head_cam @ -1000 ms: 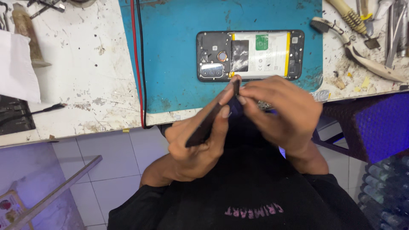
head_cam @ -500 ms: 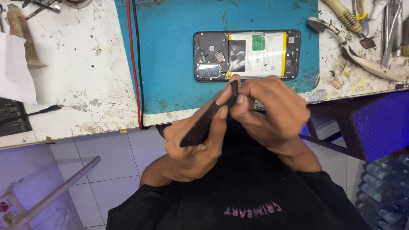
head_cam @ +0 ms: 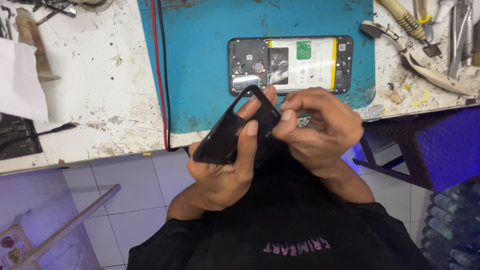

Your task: The person peels old adhesive tape off the back cover of a disassembled smartphone, working around the edges with their fingers. They rotate the cover to reach different sides and continue removing the adhesive residue by hand.

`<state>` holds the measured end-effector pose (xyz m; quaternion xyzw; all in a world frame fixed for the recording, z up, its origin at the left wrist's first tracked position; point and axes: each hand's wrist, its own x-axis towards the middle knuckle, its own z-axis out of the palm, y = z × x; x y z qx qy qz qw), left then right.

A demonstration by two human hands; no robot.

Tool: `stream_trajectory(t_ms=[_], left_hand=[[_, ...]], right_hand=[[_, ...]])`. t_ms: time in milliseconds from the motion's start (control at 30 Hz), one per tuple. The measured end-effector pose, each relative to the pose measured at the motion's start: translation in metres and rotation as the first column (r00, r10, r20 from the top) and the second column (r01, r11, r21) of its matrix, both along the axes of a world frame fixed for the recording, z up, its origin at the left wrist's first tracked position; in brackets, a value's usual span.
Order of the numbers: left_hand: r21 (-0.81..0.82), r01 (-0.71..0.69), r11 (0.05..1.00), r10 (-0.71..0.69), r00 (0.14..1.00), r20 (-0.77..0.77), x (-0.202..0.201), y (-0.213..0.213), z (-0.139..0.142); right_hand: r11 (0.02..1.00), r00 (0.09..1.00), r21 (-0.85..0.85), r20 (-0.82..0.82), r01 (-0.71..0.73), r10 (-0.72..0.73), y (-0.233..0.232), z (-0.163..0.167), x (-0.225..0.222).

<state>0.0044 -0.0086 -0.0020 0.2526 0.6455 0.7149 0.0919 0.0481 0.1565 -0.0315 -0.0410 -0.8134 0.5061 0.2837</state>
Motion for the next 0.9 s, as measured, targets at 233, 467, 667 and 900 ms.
stream_trajectory(t_ms=[233, 467, 667, 900], left_hand=[[0.144, -0.017, 0.989, -0.009, 0.984, 0.178, -0.004, -0.001, 0.005], [0.274, 0.090, 0.957, -0.215, 0.856, 0.471, -0.021, -0.011, 0.010], [-0.136, 0.045, 0.990, -0.012, 0.972, 0.235, -0.010, -0.008, 0.007], [-0.226, -0.064, 0.972, 0.036, 0.991, -0.126, 0.011, 0.002, -0.009]], right_hand=[[0.879, 0.972, -0.415, -0.079, -0.234, 0.221, 0.022, -0.026, 0.014], [0.707, 0.704, -0.019, 0.079, -0.707, 0.706, 0.058, 0.007, 0.035], [0.913, 0.975, -0.360, 0.038, -0.191, 0.219, 0.030, 0.025, 0.035], [0.940, 0.967, -0.228, -0.011, -0.252, 0.256, 0.017, 0.014, 0.015]])
